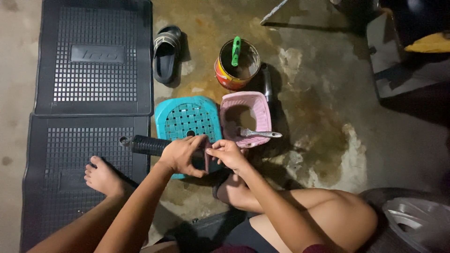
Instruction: The person sits on the floor and uses a small brush to scrub a cylindrical metal part resting on a blue plastic stool. The person repeatedly scrubs the surface of the metal part, occasionally rotating it to access different areas.
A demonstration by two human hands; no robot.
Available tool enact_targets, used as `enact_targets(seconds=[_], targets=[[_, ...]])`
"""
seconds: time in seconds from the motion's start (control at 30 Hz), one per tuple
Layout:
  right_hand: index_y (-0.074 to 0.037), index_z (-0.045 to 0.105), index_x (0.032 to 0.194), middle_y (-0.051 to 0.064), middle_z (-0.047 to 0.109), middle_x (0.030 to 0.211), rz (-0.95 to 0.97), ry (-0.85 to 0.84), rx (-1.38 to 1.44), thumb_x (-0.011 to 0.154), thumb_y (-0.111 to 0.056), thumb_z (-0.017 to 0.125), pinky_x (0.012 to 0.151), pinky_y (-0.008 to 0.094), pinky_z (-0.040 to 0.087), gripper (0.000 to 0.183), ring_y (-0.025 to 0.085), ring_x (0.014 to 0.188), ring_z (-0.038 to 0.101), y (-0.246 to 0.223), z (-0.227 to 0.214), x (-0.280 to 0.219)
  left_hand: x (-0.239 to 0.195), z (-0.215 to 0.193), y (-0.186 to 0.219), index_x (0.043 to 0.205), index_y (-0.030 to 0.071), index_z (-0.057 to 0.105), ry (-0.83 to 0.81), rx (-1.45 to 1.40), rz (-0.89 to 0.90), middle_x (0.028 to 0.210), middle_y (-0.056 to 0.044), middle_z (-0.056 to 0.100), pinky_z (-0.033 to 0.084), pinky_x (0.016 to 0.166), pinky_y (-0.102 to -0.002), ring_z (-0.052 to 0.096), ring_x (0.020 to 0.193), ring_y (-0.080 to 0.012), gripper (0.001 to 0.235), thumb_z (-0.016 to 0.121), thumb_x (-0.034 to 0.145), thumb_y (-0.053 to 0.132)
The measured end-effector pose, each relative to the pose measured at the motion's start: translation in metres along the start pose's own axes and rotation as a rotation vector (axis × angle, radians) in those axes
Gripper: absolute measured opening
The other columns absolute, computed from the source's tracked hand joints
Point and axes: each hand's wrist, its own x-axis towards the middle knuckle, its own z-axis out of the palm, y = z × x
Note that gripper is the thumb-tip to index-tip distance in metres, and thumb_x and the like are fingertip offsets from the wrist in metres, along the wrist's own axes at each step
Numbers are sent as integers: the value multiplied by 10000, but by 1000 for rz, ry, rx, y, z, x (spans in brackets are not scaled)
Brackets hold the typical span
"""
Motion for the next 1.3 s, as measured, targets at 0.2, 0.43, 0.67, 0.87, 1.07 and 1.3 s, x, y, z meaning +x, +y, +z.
enact_targets(seconds=[0.2,0.43,0.67,0.87,1.07,1.3], targets=[[-50,627,996,75,711,802,132,-13,263,904,-74,783,555,305,649,183,154,661,722,7,-11,3,-1,14,-5,1486,147,360,230,-116,20,1190,-130,671,596,893,-514,690,1080,-363,1281,681,489,884],[-127,542,1246,58,660,857,151,-11,332,901,-50,787,561,332,674,430,124,673,677,-20,14,-16,0,17,-8,1462,192,409,254,-142,9,1181,-87,676,602,894,-477,693,1077,-321,1288,702,412,878],[-123,753,1235,73,742,936,-319,110,-252,869,-43,819,740,270,624,381,78,821,690,5,10,-4,-1,12,-4,1487,157,384,243,-141,-10,1181,-106,685,605,880,-490,693,1074,-342,1263,707,487,856],[-94,587,1389,84,692,855,-159,50,23,838,35,772,543,199,603,595,97,581,664,-35,27,-25,-4,-2,4,1519,147,351,206,-141,4,1194,-114,669,600,893,-501,682,1091,-361,1302,676,504,895],[-150,556,1363,66,647,872,-13,79,155,812,19,799,533,184,610,625,113,654,691,-59,39,-37,-4,-8,9,1529,151,347,176,-113,-4,1185,-106,666,596,902,-473,689,1082,-345,1280,666,544,903],[-239,513,1487,59,621,840,-45,-18,-27,772,70,815,621,296,663,835,178,724,749,-41,20,-22,-6,-25,20,1603,164,257,61,-30,-24,1206,-125,654,579,949,-492,670,1123,-366,1339,677,563,895]])
